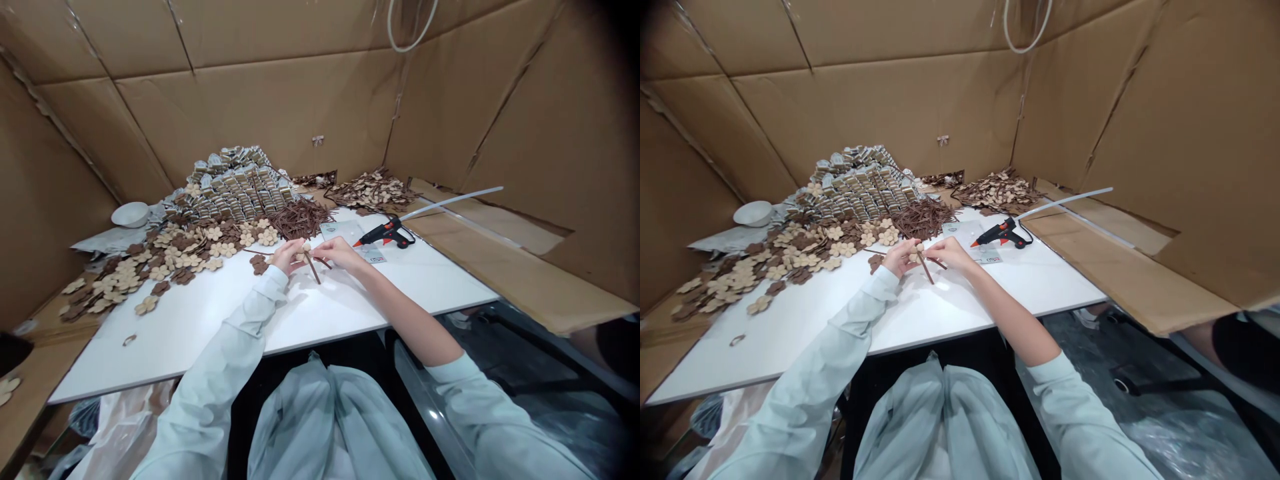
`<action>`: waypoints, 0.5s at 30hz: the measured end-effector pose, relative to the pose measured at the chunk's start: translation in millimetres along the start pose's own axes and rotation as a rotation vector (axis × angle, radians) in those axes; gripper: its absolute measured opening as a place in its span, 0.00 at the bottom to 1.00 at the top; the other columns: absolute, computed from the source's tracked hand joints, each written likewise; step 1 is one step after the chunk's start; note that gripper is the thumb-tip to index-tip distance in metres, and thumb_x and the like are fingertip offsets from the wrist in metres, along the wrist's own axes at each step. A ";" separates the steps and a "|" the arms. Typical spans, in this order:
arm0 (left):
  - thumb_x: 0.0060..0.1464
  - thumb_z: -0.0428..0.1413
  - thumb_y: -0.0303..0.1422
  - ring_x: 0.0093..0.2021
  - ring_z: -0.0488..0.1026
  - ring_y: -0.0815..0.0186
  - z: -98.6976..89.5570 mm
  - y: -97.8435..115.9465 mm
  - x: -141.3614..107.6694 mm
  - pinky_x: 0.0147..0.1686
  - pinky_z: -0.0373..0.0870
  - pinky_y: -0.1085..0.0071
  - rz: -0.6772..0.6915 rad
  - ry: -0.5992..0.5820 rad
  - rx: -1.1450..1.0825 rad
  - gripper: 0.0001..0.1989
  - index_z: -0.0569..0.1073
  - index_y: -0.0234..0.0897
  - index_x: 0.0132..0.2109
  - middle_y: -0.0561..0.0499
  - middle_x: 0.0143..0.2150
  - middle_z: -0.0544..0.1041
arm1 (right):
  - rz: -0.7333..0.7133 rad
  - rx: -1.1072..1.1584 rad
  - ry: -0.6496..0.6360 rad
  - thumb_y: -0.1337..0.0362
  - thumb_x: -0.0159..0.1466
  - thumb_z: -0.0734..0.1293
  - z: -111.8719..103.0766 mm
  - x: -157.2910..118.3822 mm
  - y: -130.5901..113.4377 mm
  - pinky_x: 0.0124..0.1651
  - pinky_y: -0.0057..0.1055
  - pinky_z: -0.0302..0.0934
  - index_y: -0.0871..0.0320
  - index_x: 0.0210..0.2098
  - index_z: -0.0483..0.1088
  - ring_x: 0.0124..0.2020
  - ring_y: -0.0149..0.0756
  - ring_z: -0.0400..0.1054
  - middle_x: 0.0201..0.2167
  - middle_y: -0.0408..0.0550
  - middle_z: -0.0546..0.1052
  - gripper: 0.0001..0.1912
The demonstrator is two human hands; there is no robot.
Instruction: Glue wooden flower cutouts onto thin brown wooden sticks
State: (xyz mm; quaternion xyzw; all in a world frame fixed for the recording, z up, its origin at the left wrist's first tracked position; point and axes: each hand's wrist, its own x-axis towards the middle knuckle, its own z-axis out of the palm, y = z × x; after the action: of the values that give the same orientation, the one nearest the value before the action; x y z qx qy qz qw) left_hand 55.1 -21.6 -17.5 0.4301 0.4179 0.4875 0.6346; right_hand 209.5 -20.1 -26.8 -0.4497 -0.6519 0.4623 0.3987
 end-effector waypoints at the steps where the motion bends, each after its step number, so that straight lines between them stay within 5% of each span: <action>1: 0.31 0.61 0.40 0.26 0.68 0.72 0.8 0.4 -0.3 0.28 0.67 0.71 -0.006 0.002 -0.005 0.19 0.70 0.34 0.33 0.52 0.28 0.72 | 0.007 -0.001 0.011 0.56 0.46 0.66 -0.1 0.4 0.3 0.22 0.24 0.48 0.65 0.23 0.72 0.20 0.26 0.57 0.17 0.45 0.69 0.16; 15: 0.32 0.62 0.37 0.20 0.63 0.74 -5.6 -17.5 9.8 0.26 0.63 0.75 0.354 -0.013 0.226 0.20 0.69 0.33 0.35 0.58 0.18 0.65 | -0.015 -0.020 -0.023 0.53 0.46 0.66 0.3 -0.2 -2.6 0.23 0.26 0.51 0.64 0.26 0.74 0.22 0.30 0.60 0.17 0.46 0.70 0.18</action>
State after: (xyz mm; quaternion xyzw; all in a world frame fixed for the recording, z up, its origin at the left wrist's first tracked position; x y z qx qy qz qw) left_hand 56.0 -14.0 -36.9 0.5686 0.3837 0.5386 0.4893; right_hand 208.8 -20.8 -24.4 -0.4436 -0.6644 0.4579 0.3900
